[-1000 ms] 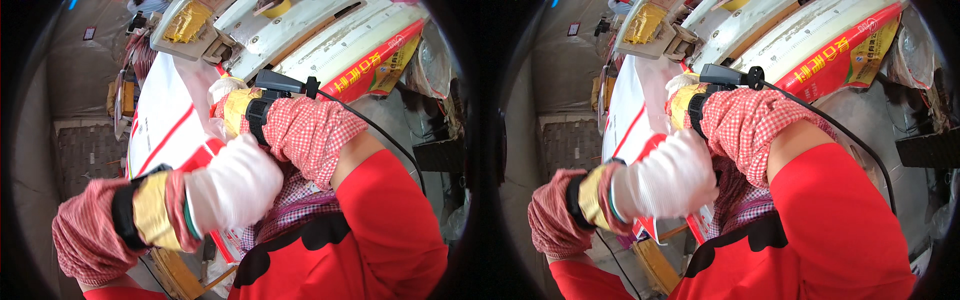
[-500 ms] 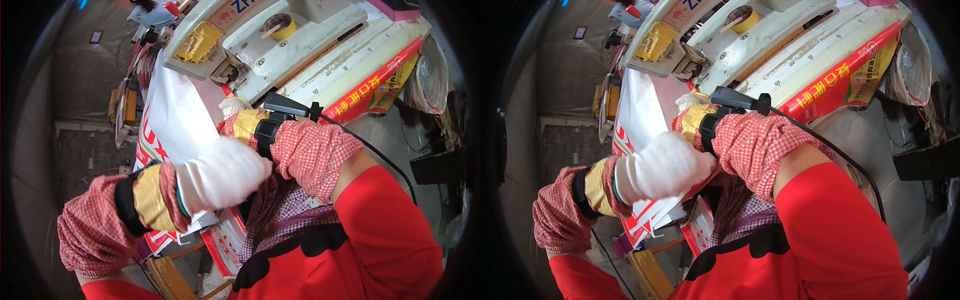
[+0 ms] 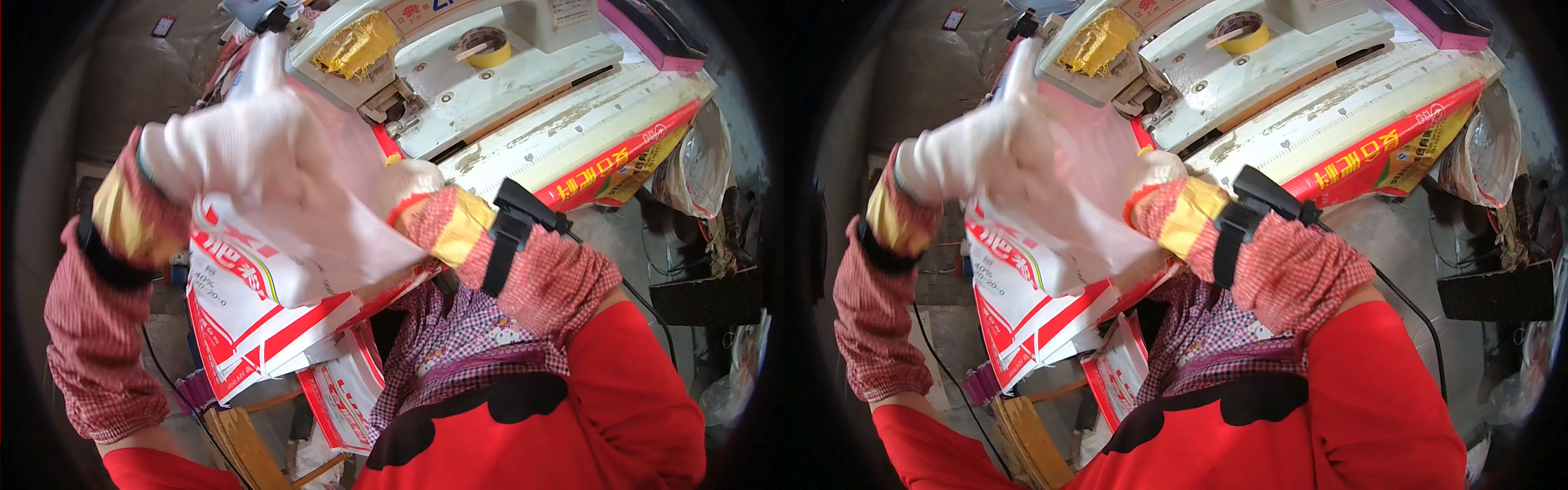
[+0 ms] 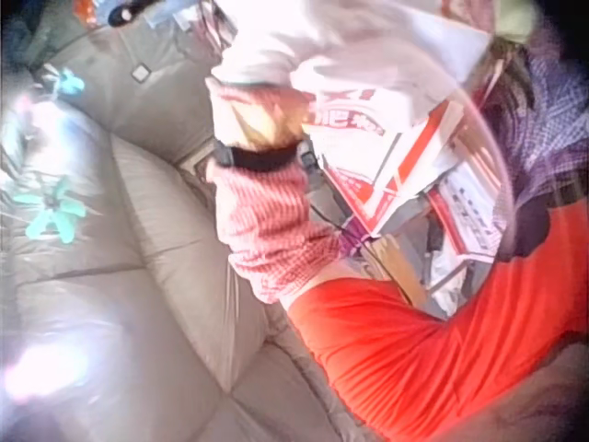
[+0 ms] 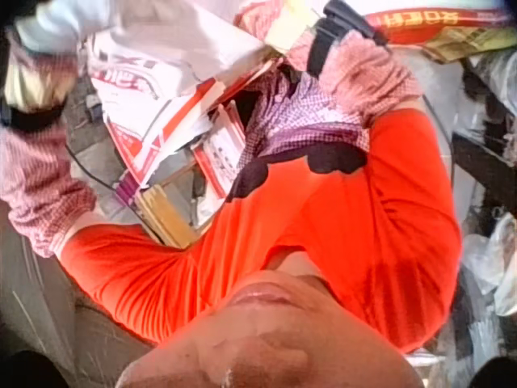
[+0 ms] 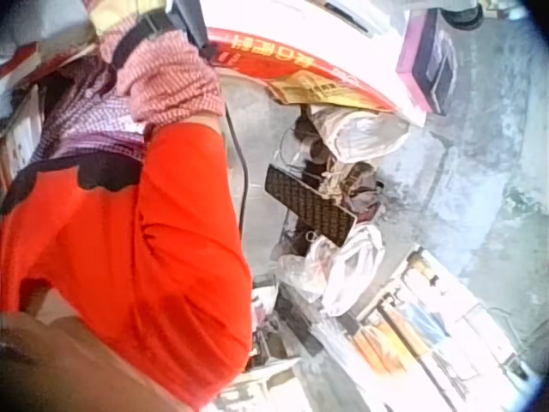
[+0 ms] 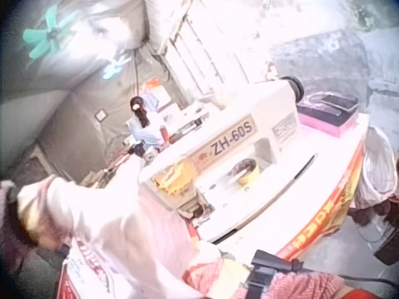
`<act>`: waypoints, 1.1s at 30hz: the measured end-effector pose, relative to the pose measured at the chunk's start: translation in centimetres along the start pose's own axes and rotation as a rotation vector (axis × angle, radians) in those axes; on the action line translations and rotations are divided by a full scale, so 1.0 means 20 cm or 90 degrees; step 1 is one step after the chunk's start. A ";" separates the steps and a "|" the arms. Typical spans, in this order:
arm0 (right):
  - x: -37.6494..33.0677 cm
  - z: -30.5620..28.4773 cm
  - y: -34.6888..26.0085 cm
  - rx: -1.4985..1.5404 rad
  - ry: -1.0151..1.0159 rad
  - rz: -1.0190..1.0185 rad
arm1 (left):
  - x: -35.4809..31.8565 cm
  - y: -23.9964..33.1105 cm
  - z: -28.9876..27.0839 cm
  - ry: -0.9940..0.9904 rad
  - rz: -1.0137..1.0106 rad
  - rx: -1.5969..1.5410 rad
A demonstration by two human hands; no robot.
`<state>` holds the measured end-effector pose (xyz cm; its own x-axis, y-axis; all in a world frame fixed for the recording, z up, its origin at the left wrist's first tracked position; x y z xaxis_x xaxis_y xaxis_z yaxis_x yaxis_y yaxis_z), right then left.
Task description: The recorder is using an industrial sewing machine to stitch and process large plastic fertilizer bags.
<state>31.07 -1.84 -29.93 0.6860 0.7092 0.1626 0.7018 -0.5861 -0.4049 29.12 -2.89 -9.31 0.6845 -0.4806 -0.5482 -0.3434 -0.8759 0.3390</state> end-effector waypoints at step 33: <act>0.03 -0.17 -0.24 0.071 -0.136 -0.159 | -0.60 0.14 0.65 0.274 -0.154 0.286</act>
<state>28.78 0.16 -24.69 0.4318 0.8982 0.0821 0.8098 -0.3460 -0.4739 11.50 -0.16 -11.71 0.9395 -0.2899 -0.1827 -0.3190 -0.9346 -0.1573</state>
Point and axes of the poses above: each hand's wrist, its own x-axis towards the middle knuckle, its own z-axis out of the palm, y = z × x, the point moved 8 cm from there along x, towards the middle knuckle, and after that the axes turned 7 degrees about z, right-handed, at the moved point
